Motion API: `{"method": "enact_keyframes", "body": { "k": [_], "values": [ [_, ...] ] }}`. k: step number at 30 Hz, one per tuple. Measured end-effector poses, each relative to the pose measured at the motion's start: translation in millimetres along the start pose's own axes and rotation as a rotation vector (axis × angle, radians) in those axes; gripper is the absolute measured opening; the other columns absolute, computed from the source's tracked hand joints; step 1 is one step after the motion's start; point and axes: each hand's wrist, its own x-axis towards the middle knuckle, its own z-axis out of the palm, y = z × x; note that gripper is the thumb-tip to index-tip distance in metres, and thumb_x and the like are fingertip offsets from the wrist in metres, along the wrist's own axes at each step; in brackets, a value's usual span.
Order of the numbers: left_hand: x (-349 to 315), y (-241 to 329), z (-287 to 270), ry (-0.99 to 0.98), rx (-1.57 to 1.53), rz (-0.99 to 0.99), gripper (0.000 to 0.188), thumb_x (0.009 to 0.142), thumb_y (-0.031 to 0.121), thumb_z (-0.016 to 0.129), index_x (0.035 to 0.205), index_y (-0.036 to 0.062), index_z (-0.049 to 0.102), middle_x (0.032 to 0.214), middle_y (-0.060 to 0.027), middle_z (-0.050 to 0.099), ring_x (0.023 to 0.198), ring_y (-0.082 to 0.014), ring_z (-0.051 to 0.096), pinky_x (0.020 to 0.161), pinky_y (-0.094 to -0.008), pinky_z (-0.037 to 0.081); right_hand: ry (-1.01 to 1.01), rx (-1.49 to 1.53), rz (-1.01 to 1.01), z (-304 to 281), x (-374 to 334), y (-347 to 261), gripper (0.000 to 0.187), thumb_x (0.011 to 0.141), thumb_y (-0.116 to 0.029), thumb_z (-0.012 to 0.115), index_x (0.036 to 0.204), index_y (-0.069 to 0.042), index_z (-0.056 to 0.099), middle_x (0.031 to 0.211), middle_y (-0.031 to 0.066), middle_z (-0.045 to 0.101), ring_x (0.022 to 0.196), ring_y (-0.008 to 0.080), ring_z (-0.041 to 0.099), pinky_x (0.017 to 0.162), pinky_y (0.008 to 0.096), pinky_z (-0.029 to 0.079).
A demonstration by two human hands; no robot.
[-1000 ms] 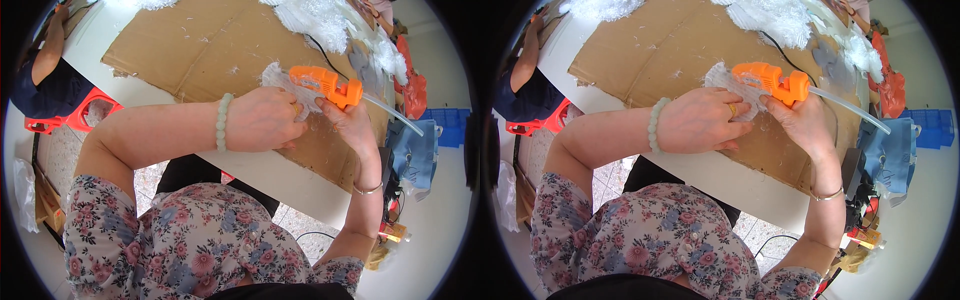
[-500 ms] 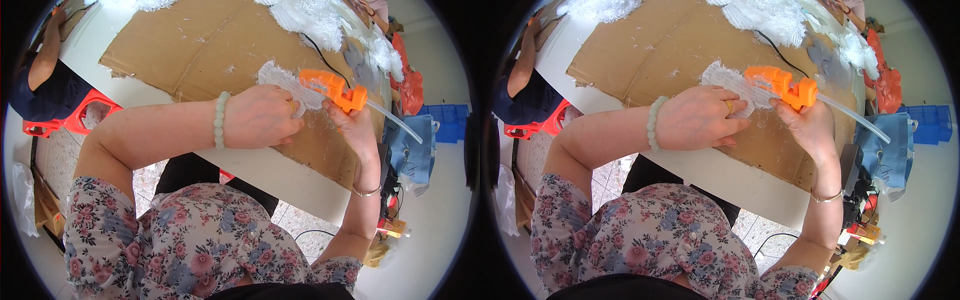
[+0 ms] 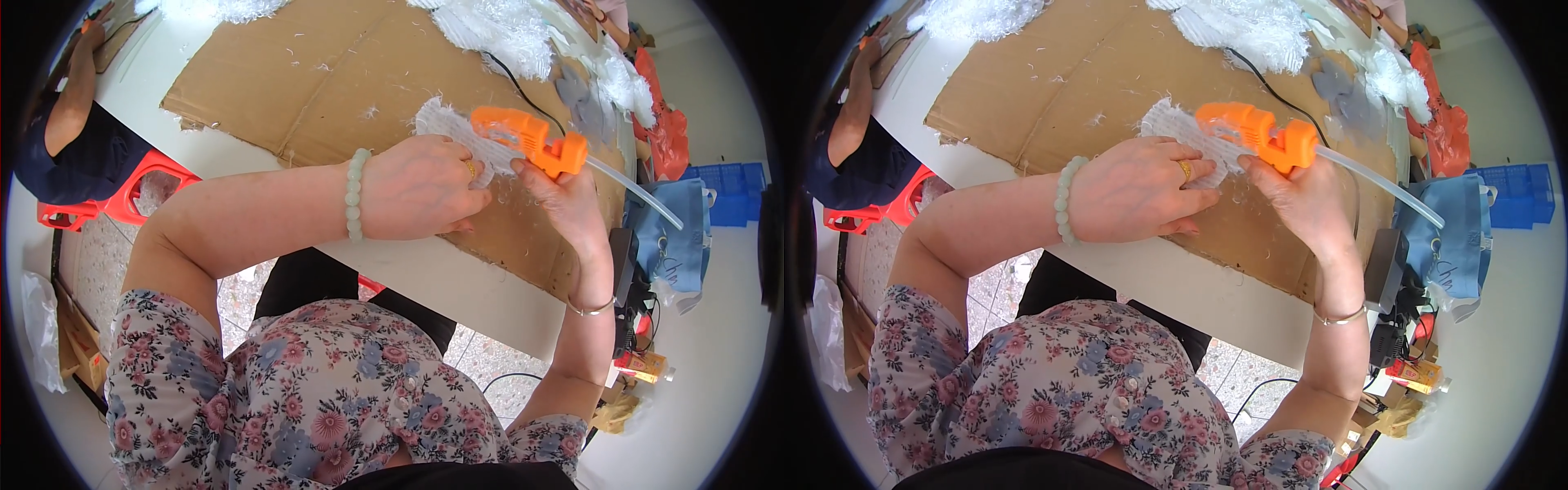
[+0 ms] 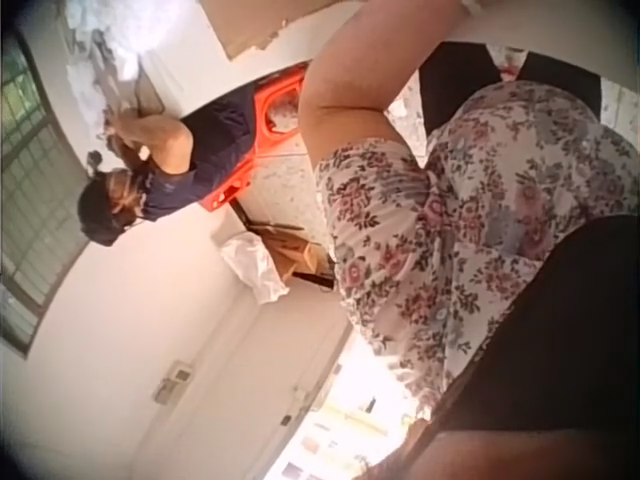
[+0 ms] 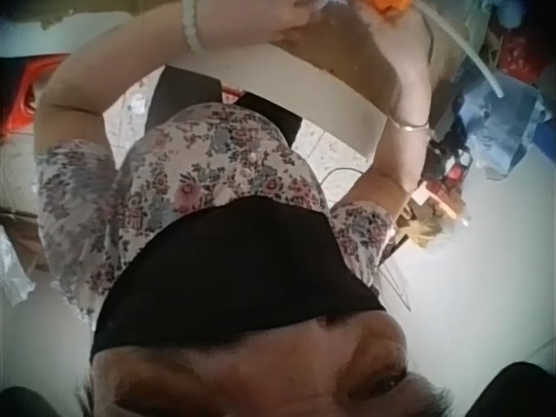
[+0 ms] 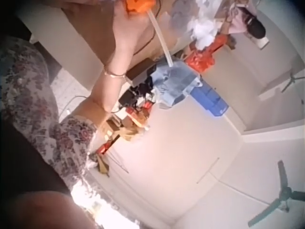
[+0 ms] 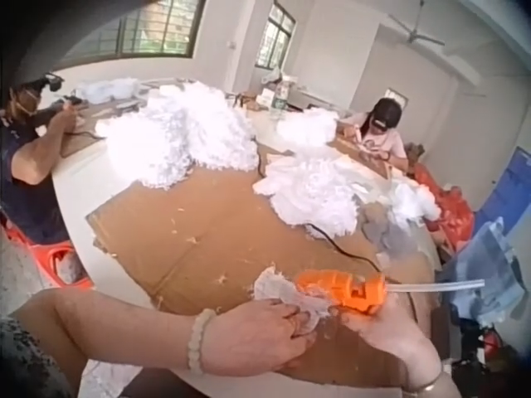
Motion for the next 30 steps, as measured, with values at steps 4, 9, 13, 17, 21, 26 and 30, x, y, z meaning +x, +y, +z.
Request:
{"method": "enact_keyframes", "body": {
  "k": [4,9,13,17,21,26,30],
  "values": [
    [-0.6,-2.1,-0.8,0.021,-0.015,-0.002,0.026,0.074,0.03,0.067,0.081,0.0057,0.062,0.082,-0.0085,0.061,0.083,-0.0237,0.061,0.07,-0.0353,0.049,-0.08,-0.042,0.06,-8.3,-3.5,-4.4,0.028,0.082,-0.01,0.069,0.107,-0.002,0.057,0.087,-0.0005,0.06,0.075,0.0057,0.052,0.066,0.0206,0.042],
    [1.6,4.9,-6.5,-0.171,-0.069,-0.08,0.036,0.073,0.028,0.07,0.099,0.0063,0.061,0.11,-0.0141,0.061,0.103,-0.029,0.058,0.086,-0.0371,0.047,0.08,0.205,0.028,-46.2,-19.0,1.3,0.027,0.083,-0.011,0.067,0.106,-0.003,0.055,0.086,-0.0008,0.059,0.074,0.0088,0.054,0.066,0.0215,0.042],
    [0.0,3.2,-7.2,-0.172,-0.048,-0.075,0.037,0.072,0.028,0.071,0.101,0.0069,0.061,0.111,-0.0135,0.06,0.102,-0.0286,0.058,0.085,-0.0368,0.047,0.064,0.168,0.006,-48.7,-5.7,19.9,0.025,0.085,-0.012,0.066,0.105,-0.002,0.056,0.086,0.0,0.059,0.075,0.0089,0.054,0.066,0.0219,0.042],
    [0.8,0.9,-1.4,-0.008,0.003,0.008,0.027,0.074,0.029,0.068,0.084,0.0047,0.063,0.084,-0.0099,0.061,0.082,-0.0241,0.061,0.07,-0.0354,0.049,0.021,0.154,0.079,-38.0,4.4,22.2,0.026,0.083,-0.013,0.068,0.104,-0.002,0.057,0.085,0.0002,0.059,0.076,0.0088,0.054,0.066,0.0225,0.042],
    [1.7,1.3,-1.5,0.01,0.006,0.013,0.027,0.074,0.028,0.068,0.087,0.0051,0.063,0.087,-0.0103,0.061,0.082,-0.024,0.061,0.071,-0.0351,0.049,-0.043,0.121,0.107,-39.7,9.2,18.2,0.026,0.083,-0.01,0.069,0.105,-0.002,0.057,0.087,0.0011,0.06,0.077,0.0093,0.055,0.069,0.0226,0.044],
    [1.7,1.6,-2.2,-0.014,-0.005,-0.003,0.028,0.073,0.028,0.068,0.088,0.0052,0.063,0.087,-0.0101,0.061,0.082,-0.024,0.06,0.071,-0.0355,0.049,-0.111,0.197,0.123,-42.5,0.3,13.8,0.03,0.081,-0.007,0.069,0.108,-0.001,0.057,0.092,0.0024,0.062,0.081,0.0094,0.057,0.074,0.023,0.046],
    [1.5,0.5,-2.3,-0.019,-0.012,-0.004,0.027,0.074,0.028,0.068,0.088,0.0053,0.063,0.086,-0.0098,0.061,0.082,-0.0239,0.06,0.071,-0.0356,0.049,-0.12,0.161,0.101,-43.0,-7.0,15.1,0.028,0.081,-0.007,0.07,0.106,-0.001,0.059,0.09,0.0014,0.062,0.08,0.0084,0.056,0.071,0.0225,0.046]
  ]
}}
